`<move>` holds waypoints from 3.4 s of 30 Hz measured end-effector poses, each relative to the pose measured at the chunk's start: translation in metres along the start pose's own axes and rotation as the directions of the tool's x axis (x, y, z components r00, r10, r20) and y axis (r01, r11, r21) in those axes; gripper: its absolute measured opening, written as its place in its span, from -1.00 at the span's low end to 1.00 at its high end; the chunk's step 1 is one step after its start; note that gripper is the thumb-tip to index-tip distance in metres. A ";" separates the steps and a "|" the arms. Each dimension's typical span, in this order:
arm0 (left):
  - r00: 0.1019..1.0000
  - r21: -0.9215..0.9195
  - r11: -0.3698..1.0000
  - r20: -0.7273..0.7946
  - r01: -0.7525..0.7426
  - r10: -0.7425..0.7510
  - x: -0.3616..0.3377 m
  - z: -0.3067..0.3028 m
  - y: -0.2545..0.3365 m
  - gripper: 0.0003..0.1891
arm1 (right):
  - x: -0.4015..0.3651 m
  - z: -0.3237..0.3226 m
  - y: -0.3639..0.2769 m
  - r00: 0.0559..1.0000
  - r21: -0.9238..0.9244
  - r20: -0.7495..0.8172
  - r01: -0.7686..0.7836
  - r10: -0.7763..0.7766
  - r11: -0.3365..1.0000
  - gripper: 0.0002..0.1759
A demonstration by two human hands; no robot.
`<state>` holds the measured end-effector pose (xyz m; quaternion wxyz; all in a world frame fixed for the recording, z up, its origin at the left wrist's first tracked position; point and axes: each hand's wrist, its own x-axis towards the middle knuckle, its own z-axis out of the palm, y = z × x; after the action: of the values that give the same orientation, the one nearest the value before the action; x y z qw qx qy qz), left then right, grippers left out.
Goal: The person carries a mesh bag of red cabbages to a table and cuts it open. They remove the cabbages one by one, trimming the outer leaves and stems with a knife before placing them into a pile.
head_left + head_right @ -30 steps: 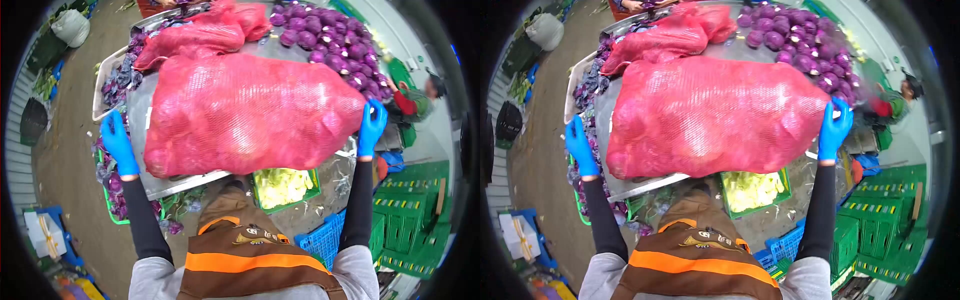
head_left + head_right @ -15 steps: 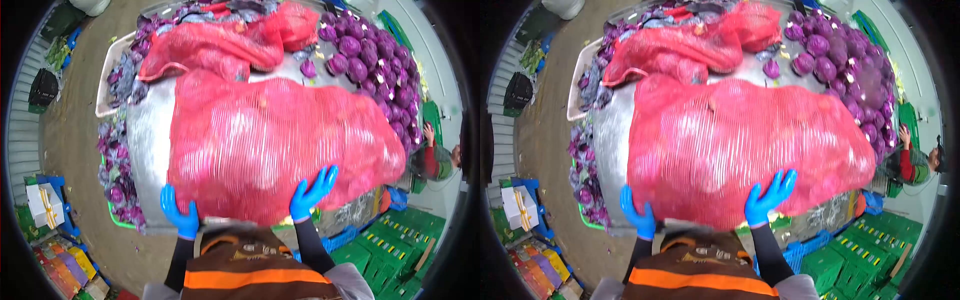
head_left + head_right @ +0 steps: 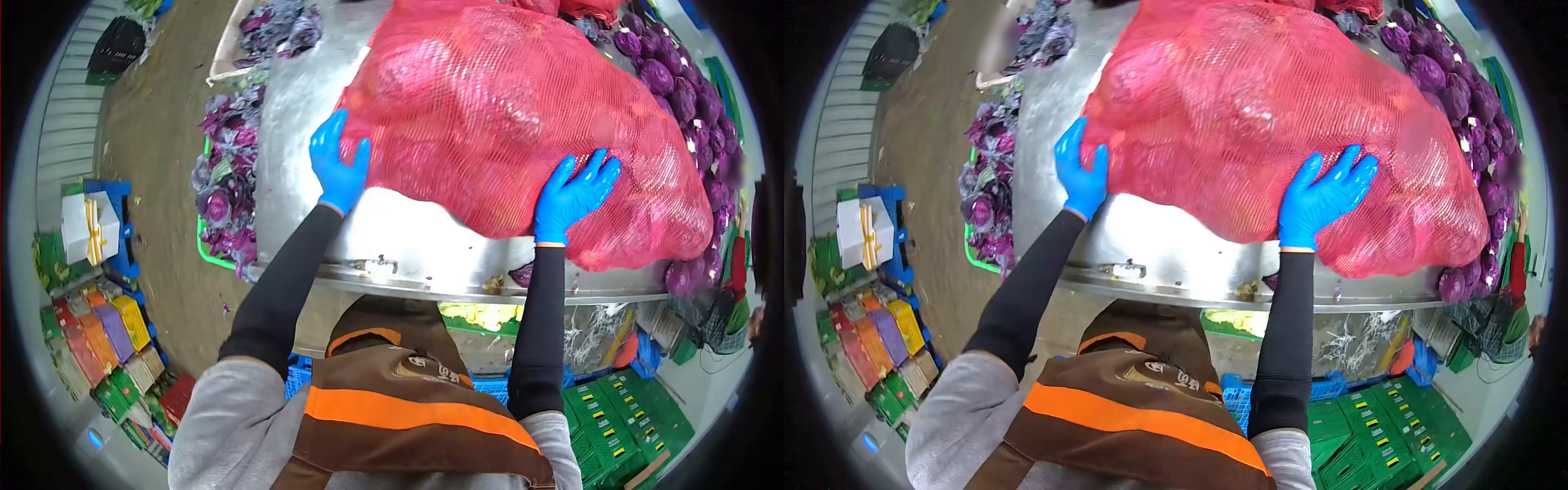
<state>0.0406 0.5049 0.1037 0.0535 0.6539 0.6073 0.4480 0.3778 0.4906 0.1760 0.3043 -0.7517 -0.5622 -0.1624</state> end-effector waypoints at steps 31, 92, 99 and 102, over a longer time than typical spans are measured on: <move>0.880 -0.562 0.680 0.254 0.471 -0.400 0.116 0.010 0.018 -0.72 | 0.015 -0.175 -0.050 0.118 0.209 0.971 -0.841 -0.209 0.500 -0.64; 0.882 -0.582 0.813 0.382 -0.004 0.278 0.147 -0.005 0.085 -0.77 | 0.213 -0.077 -0.022 0.277 0.518 0.790 0.174 -0.546 0.837 -0.63; 0.872 -0.397 0.916 0.429 -0.052 0.236 0.156 -0.028 0.127 -0.78 | 0.199 -0.192 0.094 0.376 0.096 0.920 -0.494 0.113 0.864 -0.60; 0.889 -0.518 0.849 0.335 -0.104 0.314 0.150 0.004 0.183 -0.68 | 0.202 -0.188 0.058 0.436 0.196 0.900 -0.405 0.001 0.893 -0.60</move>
<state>0.1592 0.5861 0.2915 0.2911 0.7612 0.3735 0.4430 0.5142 0.5101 0.4221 0.1279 -0.7132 -0.5599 0.4018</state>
